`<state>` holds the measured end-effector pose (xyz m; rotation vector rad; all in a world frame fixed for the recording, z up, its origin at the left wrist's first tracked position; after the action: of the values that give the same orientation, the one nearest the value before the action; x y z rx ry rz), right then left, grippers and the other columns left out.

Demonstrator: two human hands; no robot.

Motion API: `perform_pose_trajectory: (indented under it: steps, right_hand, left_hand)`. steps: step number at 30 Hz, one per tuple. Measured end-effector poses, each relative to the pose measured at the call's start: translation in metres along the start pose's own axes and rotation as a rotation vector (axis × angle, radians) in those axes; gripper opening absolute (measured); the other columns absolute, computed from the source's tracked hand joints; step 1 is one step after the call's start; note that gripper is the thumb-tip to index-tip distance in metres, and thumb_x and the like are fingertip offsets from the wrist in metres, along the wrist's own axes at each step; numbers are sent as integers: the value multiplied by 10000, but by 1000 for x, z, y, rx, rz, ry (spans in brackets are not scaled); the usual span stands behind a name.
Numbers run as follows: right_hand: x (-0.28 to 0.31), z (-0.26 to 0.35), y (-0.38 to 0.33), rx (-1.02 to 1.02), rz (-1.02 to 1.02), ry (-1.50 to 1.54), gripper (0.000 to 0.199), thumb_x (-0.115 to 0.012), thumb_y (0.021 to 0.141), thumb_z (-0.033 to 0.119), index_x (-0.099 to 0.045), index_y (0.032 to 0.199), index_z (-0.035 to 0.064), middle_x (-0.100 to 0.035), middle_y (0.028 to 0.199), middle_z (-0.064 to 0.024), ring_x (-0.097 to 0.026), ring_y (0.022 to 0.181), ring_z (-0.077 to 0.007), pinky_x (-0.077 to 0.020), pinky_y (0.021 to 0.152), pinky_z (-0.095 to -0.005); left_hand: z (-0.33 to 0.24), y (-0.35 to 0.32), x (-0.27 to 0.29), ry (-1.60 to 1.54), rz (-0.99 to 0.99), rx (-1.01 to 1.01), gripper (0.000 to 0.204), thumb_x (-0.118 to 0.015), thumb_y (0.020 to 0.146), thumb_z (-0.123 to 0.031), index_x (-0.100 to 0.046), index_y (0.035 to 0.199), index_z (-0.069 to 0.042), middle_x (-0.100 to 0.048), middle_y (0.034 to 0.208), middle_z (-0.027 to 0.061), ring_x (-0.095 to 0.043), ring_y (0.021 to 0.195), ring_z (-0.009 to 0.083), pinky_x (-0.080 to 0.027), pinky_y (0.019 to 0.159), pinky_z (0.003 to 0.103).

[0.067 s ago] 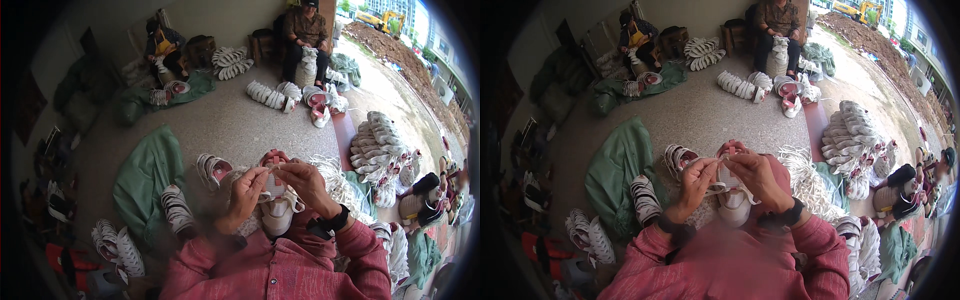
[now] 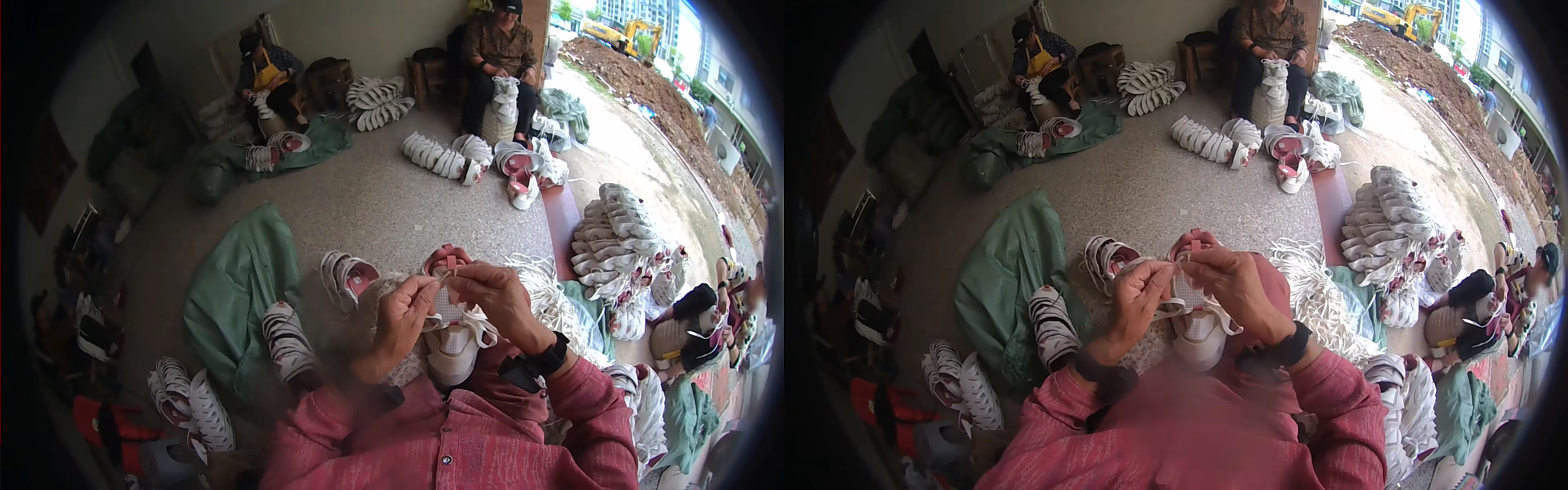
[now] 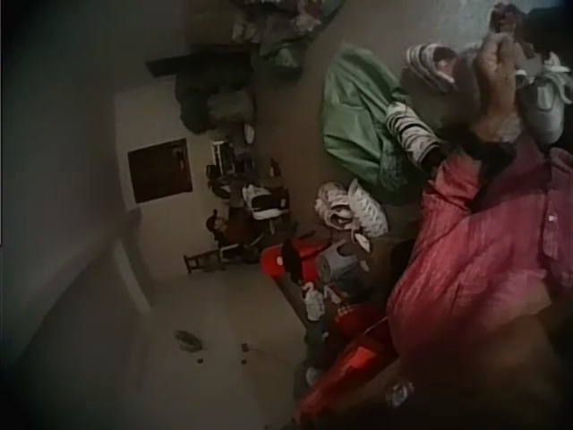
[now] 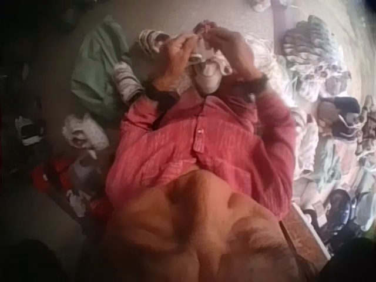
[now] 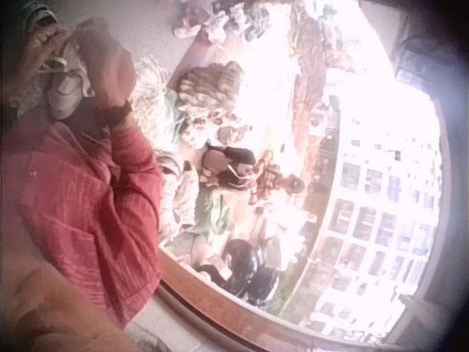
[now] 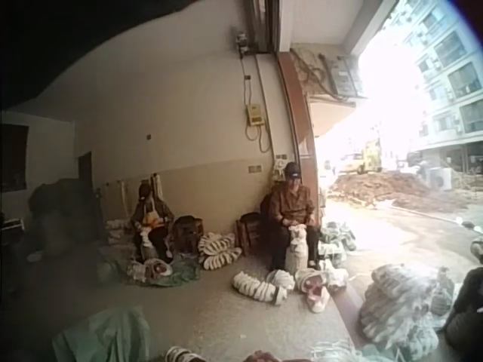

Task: The person sits on the floor and laces a white sneaker by hand. They thread the white shoelace through the eyelets, pull it tight, and tie a knot. The person handles the shoe and lace repeatedly to secure the fit.

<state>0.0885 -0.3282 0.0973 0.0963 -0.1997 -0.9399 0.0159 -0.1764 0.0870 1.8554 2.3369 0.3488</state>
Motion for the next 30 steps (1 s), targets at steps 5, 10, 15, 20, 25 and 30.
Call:
perform_pose_trajectory:
  steps: [5, 10, 15, 20, 25, 30]
  right_hand:
    - [-9, -1, 1, -80, 26, 134, 180, -669, 956, 75, -705, 1075, -55, -691, 894, -72, -679, 786, -136, -577, 693, -271]
    - [-8, -9, 2, -153, 55, 278, 211, -658, 967, 91, -702, 1111, -57, -701, 909, -75, -691, 791, -151, -597, 731, -279]
    - [-10, -10, 3, -181, 73, 278, 243, -667, 964, 107, -696, 1142, -55, -704, 914, -75, -693, 788, -151, -589, 718, -276]
    - [-11, -8, 4, -221, 79, 229, 239, -690, 959, 165, -710, 1081, -39, -698, 887, -50, -656, 713, -110, -540, 627, -246]
    - [1, -2, 7, -330, -3, 313, 238, -633, 1000, 222, -680, 1052, -5, -687, 868, -26, -609, 649, -52, -444, 542, -197]
    - [9, 37, 16, -331, -6, 526, 229, -542, 1043, 218, -595, 1033, -4, -671, 886, -60, -625, 625, -116, -469, 526, -249]
  left_hand:
    - [-10, -1, 1, 140, 5, -58, 205, -570, 1029, -153, -646, 913, -1, -538, 674, -21, -494, 641, 51, -398, 577, 234]
    - [-15, -1, 2, 188, 16, -50, 222, -564, 1031, -156, -615, 866, -16, -541, 654, -28, -493, 617, 47, -393, 558, 238]
    - [3, -3, 2, 204, 58, -34, 199, -560, 1035, -169, -623, 905, -32, -542, 649, -33, -487, 610, 36, -386, 540, 233]
    - [8, -3, 2, 202, 79, 50, 178, -577, 1027, -190, -644, 954, -43, -582, 713, -12, -517, 638, 65, -419, 578, 255]
    - [-13, -29, -10, 789, 48, -685, 277, -638, 947, -203, -637, 1162, -27, -643, 1104, 111, -613, 999, 261, -479, 861, 380]
    - [58, -88, -29, 787, 714, -808, 601, -688, 876, -327, -548, 1315, 60, -562, 1367, 205, -495, 1338, 350, -394, 1123, 449]
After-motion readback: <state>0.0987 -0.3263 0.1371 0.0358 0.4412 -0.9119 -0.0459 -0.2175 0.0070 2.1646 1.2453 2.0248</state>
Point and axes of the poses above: each hand's wrist, its own y-axis towards the middle knuckle, its own x-axis out of the back of the hand, z = x × y, the point moved 5 cm from there along y, towards the middle knuckle
